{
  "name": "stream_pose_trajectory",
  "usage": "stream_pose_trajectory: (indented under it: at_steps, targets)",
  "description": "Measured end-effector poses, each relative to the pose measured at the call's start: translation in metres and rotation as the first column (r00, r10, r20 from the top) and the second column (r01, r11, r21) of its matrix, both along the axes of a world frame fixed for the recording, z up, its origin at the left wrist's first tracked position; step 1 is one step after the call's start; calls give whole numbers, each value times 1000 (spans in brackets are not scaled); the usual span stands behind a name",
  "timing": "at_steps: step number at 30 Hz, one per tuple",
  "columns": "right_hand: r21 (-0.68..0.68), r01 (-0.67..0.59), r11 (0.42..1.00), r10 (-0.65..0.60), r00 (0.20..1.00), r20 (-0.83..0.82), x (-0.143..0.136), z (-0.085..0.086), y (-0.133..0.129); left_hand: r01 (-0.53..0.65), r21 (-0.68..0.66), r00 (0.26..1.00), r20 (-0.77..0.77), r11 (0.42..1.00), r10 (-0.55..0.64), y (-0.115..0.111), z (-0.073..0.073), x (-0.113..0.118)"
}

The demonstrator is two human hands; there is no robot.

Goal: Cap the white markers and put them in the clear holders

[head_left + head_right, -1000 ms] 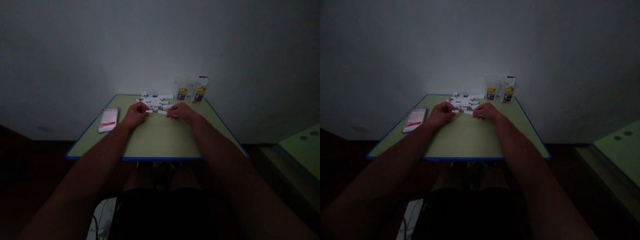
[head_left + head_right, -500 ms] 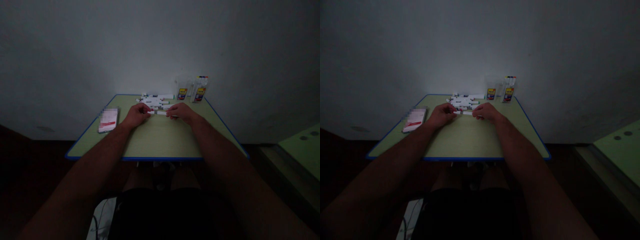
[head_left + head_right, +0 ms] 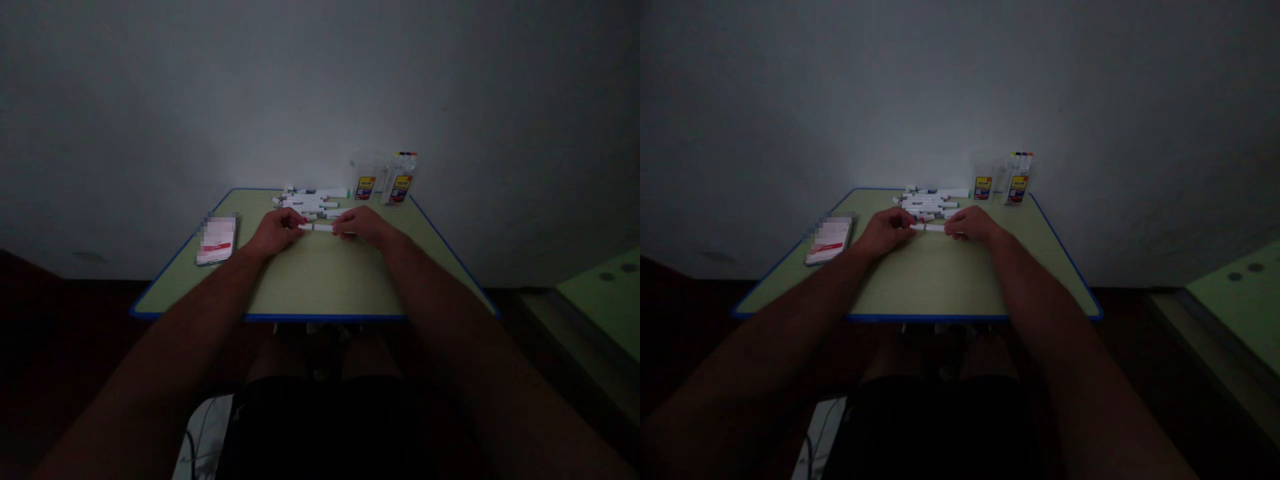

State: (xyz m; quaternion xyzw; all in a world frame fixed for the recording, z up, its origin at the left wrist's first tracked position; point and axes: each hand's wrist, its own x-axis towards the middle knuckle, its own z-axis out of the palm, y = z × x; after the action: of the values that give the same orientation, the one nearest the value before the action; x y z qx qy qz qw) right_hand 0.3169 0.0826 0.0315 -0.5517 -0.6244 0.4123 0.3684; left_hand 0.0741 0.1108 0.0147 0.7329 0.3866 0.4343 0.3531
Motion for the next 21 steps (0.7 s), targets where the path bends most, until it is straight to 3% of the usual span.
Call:
stream_pose_trajectory:
  at_steps: [21]
  targets:
    - [12, -28, 1000, 27, 997, 69, 3, -1, 1, -6, -25, 1000, 13, 1000, 6, -3, 1, 1]
